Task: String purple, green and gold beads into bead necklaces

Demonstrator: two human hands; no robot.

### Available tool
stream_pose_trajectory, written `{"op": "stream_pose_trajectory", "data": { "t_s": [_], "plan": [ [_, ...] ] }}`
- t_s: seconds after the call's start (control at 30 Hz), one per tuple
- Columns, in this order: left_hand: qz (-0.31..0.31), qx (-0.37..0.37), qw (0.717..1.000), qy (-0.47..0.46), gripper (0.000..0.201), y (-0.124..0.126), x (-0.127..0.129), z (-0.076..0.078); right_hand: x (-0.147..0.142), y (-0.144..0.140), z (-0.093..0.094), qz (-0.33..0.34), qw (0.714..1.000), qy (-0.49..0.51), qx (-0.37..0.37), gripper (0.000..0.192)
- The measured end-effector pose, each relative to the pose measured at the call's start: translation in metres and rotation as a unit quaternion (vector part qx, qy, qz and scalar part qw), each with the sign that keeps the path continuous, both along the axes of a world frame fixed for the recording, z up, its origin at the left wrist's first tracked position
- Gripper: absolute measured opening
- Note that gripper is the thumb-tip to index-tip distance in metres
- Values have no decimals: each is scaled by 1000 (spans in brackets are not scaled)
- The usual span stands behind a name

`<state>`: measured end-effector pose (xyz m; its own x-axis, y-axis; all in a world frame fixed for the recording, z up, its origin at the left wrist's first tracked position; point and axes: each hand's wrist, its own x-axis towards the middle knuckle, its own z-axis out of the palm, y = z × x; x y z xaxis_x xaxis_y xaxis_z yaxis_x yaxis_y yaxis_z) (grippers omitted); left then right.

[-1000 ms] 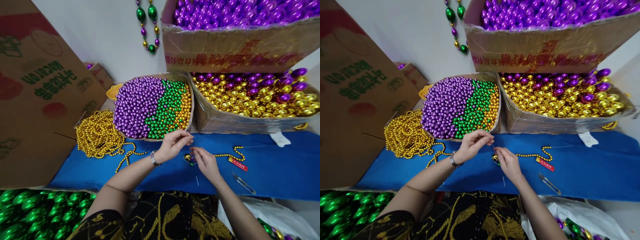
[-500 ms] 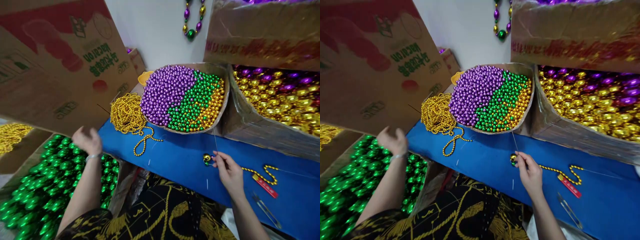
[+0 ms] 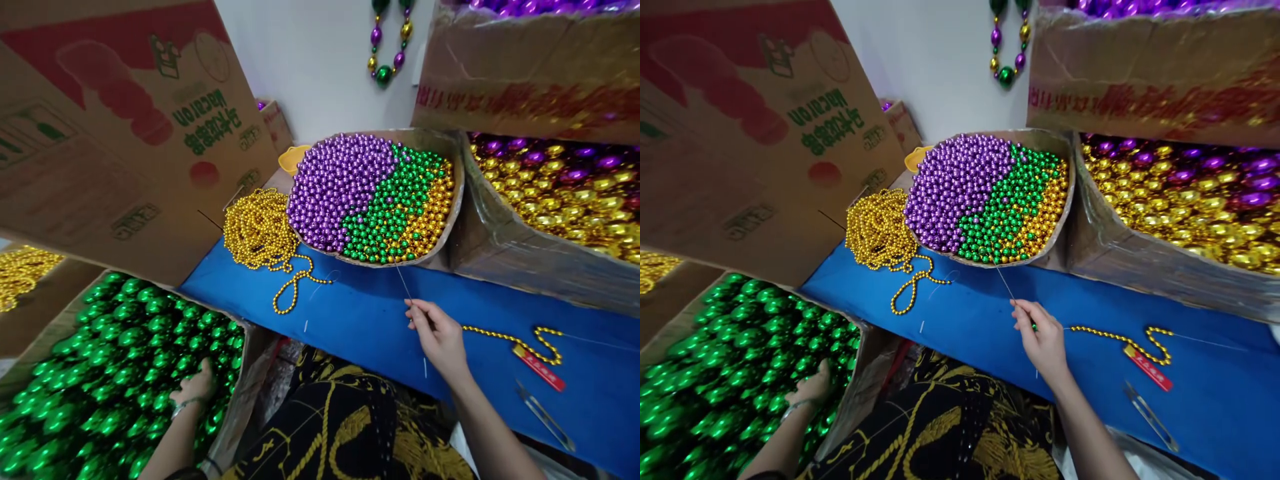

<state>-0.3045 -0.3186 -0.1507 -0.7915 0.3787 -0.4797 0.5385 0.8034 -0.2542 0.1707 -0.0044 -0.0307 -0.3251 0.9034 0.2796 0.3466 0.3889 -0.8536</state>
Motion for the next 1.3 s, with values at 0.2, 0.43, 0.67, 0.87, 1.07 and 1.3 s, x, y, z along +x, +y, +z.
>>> {"op": "stream_pose_trajectory", "data": {
  "t_s": [0.2,0.43,0.67,0.87,1.07,1.3],
  "plan": [
    [-10,-49,999,-6,86,-16,5,-12,-5,-4,-1,5,1000,0,5,23],
    [49,65,997,9,74,28,-13,68,-7,-6,1,43,999,-11,25,20],
    [76,654,685,-313,75,172,54,184,-33,-16,3,136,979,-51,140,21],
    [102,591,485,-637,67,249,140,171,-33,-22,10,132,967,-78,202,23],
    [71,549,484,-678,62,269,164,164,-21,-23,11,100,963,-108,226,24],
    [55,546,500,-670,53,270,169,166,-16,-18,7,97,956,-138,242,23]
  ]
}}
